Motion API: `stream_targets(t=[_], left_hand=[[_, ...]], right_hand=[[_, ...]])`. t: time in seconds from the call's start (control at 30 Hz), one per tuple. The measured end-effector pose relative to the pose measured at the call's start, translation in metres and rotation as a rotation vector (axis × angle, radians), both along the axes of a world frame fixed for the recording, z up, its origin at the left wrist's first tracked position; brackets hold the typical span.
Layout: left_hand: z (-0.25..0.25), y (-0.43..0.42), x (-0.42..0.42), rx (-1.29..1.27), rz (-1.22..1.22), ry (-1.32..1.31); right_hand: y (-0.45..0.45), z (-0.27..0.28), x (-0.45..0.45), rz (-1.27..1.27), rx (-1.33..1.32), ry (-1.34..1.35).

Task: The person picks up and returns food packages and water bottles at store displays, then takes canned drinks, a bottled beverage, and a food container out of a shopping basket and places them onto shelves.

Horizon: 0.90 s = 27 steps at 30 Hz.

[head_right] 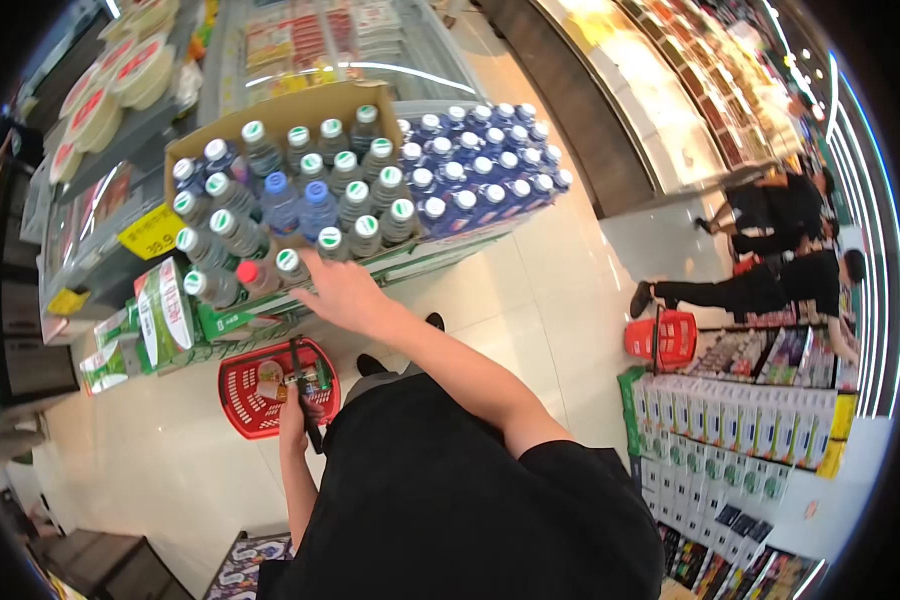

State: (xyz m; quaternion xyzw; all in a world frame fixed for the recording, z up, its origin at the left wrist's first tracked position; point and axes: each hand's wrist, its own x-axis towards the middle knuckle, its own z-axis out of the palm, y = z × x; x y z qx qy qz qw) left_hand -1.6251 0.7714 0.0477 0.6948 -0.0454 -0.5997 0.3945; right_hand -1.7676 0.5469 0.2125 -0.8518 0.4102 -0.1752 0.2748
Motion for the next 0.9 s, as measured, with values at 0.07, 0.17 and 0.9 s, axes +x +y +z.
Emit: stream_targets(t=[0.07,0.17,0.9], left_hand=[[0.004,0.006,0.003,-0.020,0.100,-0.006],[0.014,0.007,-0.004,0.002,0.110,-0.100],[-0.014,0.007,-0.244,0.193,-0.083,-0.352]], right_hand=[[0.018,0.000,-0.040,-0.015,0.197,-0.111],[0.044,-0.033,-0.122,-0.220,0.458,-0.180],[0.410,-0.236,-0.586,-1.684,1.223,-0.574]])
